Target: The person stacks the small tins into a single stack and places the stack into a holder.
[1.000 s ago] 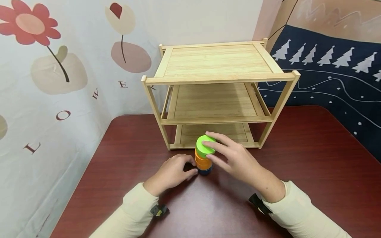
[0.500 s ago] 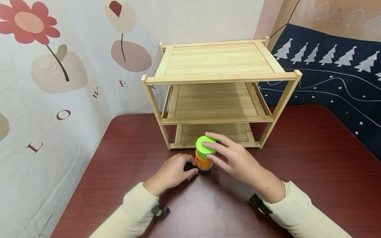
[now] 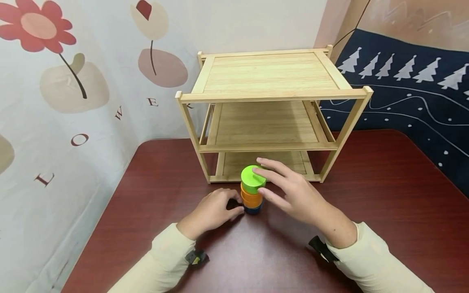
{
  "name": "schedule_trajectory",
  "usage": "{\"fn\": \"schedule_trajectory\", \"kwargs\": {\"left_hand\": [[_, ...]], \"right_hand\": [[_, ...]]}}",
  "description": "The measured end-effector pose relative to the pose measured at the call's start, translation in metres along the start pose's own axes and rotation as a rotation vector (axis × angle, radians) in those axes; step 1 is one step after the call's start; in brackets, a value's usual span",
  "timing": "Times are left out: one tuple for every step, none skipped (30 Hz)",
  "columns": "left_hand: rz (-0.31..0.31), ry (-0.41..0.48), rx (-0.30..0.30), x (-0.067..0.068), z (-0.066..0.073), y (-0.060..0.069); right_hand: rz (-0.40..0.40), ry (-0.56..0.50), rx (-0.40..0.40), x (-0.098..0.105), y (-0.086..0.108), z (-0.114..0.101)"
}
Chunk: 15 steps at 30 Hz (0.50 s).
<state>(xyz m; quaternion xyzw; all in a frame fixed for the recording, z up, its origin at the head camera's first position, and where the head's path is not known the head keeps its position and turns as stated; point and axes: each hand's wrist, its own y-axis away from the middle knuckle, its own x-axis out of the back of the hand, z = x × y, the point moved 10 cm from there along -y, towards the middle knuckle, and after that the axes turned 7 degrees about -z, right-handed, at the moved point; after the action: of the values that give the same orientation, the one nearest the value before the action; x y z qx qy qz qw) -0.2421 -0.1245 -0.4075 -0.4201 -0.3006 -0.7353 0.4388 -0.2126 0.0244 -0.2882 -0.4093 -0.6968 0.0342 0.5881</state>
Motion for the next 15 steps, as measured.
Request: {"fn": "schedule_trajectory", "kwargs": {"left_hand": [[0.001, -0.001, 0.000, 0.000, 0.000, 0.000], [0.001, 0.000, 0.000, 0.000, 0.000, 0.000], [0.000, 0.000, 0.001, 0.000, 0.000, 0.000], [0.001, 0.002, 0.003, 0.000, 0.000, 0.000], [0.002, 0.003, 0.006, 0.000, 0.000, 0.000], [0.003, 0.003, 0.009, 0.001, 0.000, 0.000], [0.004, 0.001, 0.014, 0.001, -0.001, 0.000], [0.004, -0.001, 0.017, 0.001, -0.001, -0.001], [0.004, -0.003, 0.020, 0.001, -0.001, -0.001], [0.005, -0.005, 0.023, 0.001, -0.001, -0.001], [0.004, -0.008, 0.024, 0.000, -0.001, -0.001], [0.003, -0.010, 0.025, 0.000, -0.001, -0.001], [0.002, -0.010, 0.025, 0.000, -0.001, -0.001], [0.001, -0.008, 0.027, 0.000, -0.001, 0.000], [0.001, -0.006, 0.029, 0.000, -0.001, 0.000]], "right_hand": [[0.001, 0.002, -0.002, 0.001, 0.000, 0.001], [0.004, 0.004, -0.002, 0.002, 0.000, 0.001], [0.011, 0.005, 0.000, 0.004, 0.001, 0.002], [0.020, 0.006, 0.001, 0.006, 0.001, 0.003], [0.031, 0.006, 0.001, 0.008, 0.000, 0.004], [0.045, 0.007, 0.001, 0.010, 0.000, 0.005], [0.059, 0.008, 0.001, 0.012, 0.000, 0.007], [0.072, 0.008, 0.000, 0.014, 0.000, 0.009], [0.085, 0.010, -0.003, 0.016, 0.000, 0.012], [0.095, 0.016, -0.008, 0.017, 0.001, 0.015], [0.103, 0.023, -0.012, 0.018, 0.001, 0.017], [0.109, 0.030, -0.015, 0.019, 0.001, 0.020], [0.113, 0.037, -0.017, 0.019, 0.002, 0.022], [0.116, 0.043, -0.019, 0.019, 0.002, 0.024], [0.118, 0.047, -0.021, 0.019, 0.002, 0.025]]}}
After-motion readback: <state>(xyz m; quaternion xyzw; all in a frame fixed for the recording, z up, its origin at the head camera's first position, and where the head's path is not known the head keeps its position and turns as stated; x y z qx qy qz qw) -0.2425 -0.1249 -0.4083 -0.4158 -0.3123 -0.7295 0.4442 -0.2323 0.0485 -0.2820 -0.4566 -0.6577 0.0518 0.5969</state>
